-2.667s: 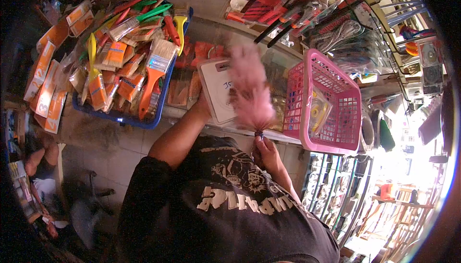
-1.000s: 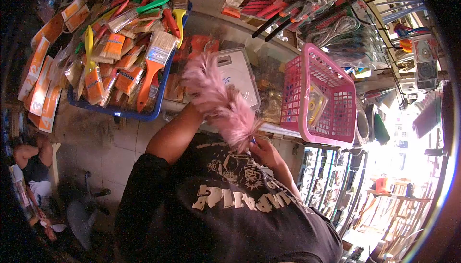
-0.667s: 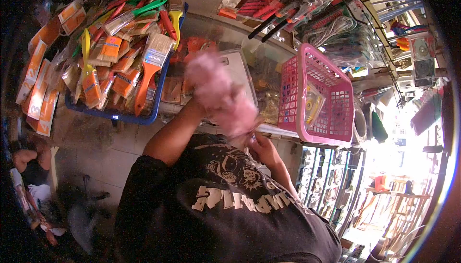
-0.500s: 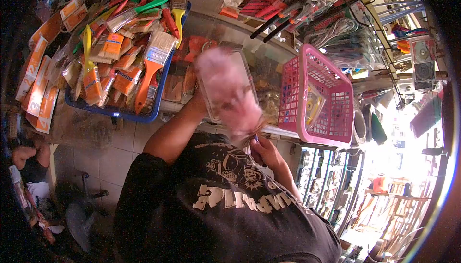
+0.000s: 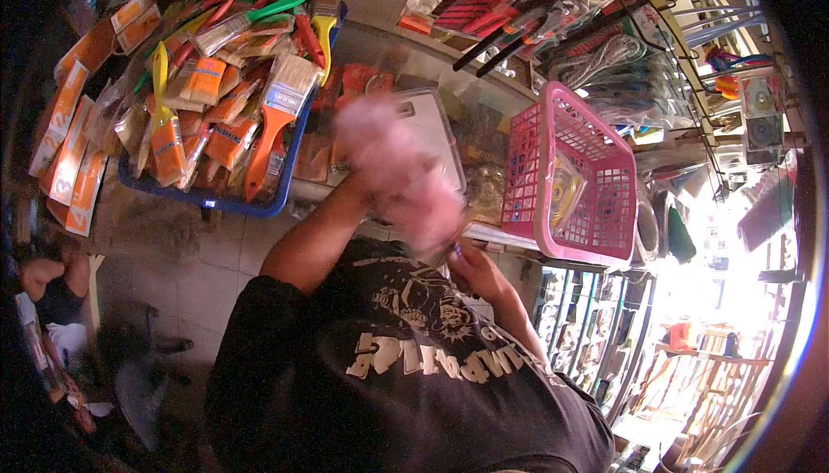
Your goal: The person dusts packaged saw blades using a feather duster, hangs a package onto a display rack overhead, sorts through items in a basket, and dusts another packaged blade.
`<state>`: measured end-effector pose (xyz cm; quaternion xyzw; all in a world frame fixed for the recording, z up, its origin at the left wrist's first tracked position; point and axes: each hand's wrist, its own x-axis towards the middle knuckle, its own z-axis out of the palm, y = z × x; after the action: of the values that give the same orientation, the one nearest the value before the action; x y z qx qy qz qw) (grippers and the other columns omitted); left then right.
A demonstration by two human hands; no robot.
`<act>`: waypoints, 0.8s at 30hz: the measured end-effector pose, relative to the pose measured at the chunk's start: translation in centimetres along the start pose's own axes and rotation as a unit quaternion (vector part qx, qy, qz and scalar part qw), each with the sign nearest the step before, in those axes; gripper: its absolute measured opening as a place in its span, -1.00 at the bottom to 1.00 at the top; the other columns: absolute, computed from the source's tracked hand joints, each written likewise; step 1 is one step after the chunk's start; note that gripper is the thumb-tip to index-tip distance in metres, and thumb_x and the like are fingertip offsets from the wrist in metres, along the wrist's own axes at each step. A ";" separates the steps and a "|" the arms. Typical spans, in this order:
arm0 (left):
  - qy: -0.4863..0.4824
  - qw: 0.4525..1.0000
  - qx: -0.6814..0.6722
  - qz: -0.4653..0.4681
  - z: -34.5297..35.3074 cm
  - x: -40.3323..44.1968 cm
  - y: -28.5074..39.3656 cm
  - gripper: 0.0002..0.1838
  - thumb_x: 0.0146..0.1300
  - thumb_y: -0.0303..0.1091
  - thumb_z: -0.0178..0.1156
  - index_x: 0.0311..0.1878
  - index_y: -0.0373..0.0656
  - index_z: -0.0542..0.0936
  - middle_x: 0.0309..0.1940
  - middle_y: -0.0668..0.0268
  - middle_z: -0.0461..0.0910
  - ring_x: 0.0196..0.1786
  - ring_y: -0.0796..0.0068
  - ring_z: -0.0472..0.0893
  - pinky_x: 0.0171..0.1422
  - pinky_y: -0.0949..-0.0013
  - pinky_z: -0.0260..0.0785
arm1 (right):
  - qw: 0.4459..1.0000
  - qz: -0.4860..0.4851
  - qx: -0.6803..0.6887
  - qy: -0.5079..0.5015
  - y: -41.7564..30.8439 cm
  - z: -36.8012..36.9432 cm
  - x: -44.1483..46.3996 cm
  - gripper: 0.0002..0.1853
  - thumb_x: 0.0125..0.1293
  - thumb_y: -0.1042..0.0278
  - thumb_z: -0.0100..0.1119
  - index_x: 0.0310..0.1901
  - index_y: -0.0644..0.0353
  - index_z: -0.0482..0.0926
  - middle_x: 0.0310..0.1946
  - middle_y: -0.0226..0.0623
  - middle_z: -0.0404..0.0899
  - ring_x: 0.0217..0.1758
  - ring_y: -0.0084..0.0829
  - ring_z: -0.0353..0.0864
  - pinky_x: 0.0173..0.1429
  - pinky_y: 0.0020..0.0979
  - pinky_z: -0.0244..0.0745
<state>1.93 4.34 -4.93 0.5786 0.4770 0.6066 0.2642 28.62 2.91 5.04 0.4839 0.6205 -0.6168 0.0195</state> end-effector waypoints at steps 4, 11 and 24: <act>0.024 0.907 -0.401 -0.130 0.2 0.2 3.8 -0.34 0.24 0.18 -0.22 0.25 -0.10 0.20 0.15 0.21 0.31 0.15 0.30 0.35 0.21 0.14 0.23 | 0.999 -0.023 0.019 0.013 0.4 -0.5 0.5 -0.65 0.31 0.01 -0.07 -0.42 0.14 0.36 -0.69 -0.52 0.28 -0.65 -0.65 0.23 -0.60 -0.53 0.14; -0.055 0.998 -0.018 -0.010 -0.6 -0.2 1.5 -0.48 0.25 -0.02 -0.10 0.20 -0.09 0.24 0.12 0.25 0.32 0.18 0.31 0.31 0.27 0.17 0.15 | 0.999 -0.046 -0.005 0.002 0.7 -0.7 0.5 -0.71 0.32 0.08 -0.08 -0.40 0.14 0.38 -0.70 -0.56 0.25 -0.65 -0.69 0.20 -0.59 -0.55 0.10; 0.035 0.975 -0.206 -0.076 -0.6 1.1 4.6 -0.43 0.25 0.02 -0.13 0.23 -0.10 0.18 0.12 0.23 0.29 0.19 0.30 0.28 0.29 0.15 0.10 | 1.000 0.003 0.020 -0.010 0.1 0.3 -0.6 -0.67 0.33 0.05 -0.09 -0.42 0.14 0.38 -0.71 -0.57 0.25 -0.67 -0.69 0.17 -0.61 -0.56 0.07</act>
<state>2.22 3.31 -0.28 0.4524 0.3936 0.6898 0.4058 28.85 2.35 5.27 0.4798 0.6066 -0.6336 0.0183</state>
